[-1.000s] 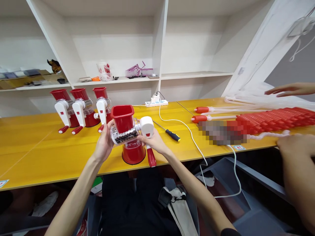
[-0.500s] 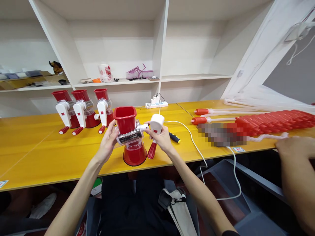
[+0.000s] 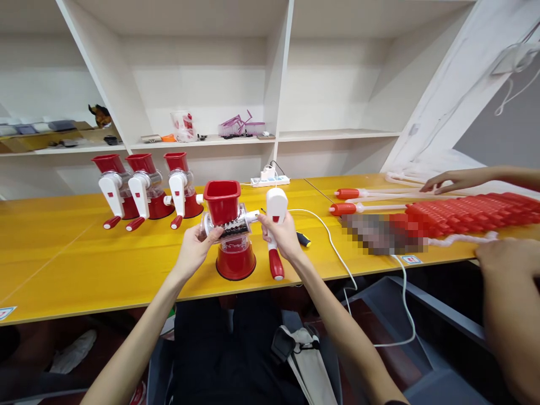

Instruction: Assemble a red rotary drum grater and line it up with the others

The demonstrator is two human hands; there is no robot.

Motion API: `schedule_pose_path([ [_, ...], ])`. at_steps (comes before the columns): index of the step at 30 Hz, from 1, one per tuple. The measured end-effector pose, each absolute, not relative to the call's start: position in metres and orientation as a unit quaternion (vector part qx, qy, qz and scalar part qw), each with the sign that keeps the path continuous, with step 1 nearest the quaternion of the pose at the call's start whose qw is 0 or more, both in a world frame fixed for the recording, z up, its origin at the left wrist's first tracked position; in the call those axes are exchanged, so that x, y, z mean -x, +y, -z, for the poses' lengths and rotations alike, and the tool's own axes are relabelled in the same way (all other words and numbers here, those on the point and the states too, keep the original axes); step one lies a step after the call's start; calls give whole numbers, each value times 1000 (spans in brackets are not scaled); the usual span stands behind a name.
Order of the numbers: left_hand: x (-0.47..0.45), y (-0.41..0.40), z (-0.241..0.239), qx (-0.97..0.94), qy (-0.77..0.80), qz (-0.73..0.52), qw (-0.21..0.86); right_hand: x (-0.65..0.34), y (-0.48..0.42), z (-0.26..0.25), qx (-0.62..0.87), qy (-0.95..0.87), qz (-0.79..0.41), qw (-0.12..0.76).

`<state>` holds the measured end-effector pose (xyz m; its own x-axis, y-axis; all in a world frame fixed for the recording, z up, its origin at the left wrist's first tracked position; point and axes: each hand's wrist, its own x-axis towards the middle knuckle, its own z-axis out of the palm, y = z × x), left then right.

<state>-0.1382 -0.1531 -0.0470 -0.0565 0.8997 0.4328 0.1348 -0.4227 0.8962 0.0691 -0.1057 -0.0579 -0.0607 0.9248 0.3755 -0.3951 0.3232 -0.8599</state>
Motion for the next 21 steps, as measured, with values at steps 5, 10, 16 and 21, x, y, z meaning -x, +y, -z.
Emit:
schedule_pose_path([
  [5, 141, -153, 48, -614, 407, -594, 325, -92, -86, 53, 238, -417, -529, 700],
  [10, 148, -147, 51, -617, 402, -589, 333, -115, -77, 48, 258, -420, -485, 722],
  [16, 166, -137, 51, -608, 390, -585, 370, -121, -92, 38, 227, -499, -525, 651],
  [21, 167, -140, 47, -597, 377, -585, 399, -104, -104, 45, 243, -574, -513, 590],
])
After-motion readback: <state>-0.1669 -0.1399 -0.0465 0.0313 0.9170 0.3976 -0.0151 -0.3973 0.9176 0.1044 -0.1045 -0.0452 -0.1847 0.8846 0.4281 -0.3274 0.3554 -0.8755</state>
